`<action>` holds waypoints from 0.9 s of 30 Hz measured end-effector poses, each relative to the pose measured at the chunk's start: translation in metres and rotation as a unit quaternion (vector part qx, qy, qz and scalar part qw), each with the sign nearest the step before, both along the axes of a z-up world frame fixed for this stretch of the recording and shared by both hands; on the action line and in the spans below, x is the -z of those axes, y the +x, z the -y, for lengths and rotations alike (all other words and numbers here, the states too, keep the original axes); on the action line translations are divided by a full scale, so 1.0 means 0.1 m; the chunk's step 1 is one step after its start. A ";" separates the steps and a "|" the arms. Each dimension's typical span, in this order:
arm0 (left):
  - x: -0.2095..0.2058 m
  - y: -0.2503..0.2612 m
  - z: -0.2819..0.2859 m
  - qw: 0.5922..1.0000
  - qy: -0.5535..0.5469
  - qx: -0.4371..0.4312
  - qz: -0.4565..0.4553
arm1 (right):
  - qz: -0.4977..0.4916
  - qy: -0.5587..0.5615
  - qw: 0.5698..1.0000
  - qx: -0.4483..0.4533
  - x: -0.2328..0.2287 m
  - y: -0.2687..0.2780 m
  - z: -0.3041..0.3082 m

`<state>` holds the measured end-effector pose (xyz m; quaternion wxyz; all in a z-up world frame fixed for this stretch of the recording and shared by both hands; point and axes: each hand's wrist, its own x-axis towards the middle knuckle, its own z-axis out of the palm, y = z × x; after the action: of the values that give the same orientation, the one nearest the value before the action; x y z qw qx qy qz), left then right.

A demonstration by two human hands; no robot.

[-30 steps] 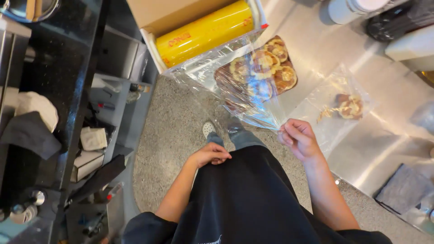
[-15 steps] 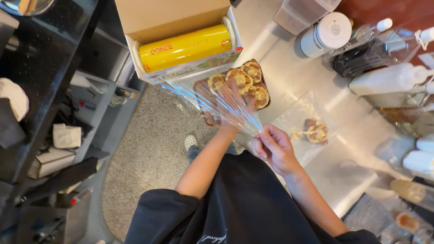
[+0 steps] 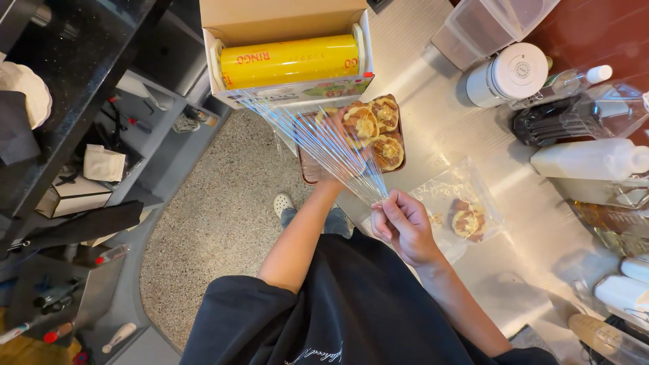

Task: Wrapping cinnamon rolls with plastic film and placing them in a cardboard delivery box.

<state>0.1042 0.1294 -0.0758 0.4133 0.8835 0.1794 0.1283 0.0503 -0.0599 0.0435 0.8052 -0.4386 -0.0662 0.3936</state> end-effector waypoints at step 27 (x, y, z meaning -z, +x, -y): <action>-0.16 -0.64 -0.56 0.780 -0.586 -0.130 0.177 | -0.175 -0.144 0.974 -0.011 0.71 -0.22 0.14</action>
<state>0.0398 0.1854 -0.0598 0.8554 0.4007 0.2564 0.2050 0.0281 -0.0735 -0.0270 0.7284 -0.4734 0.1278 0.4786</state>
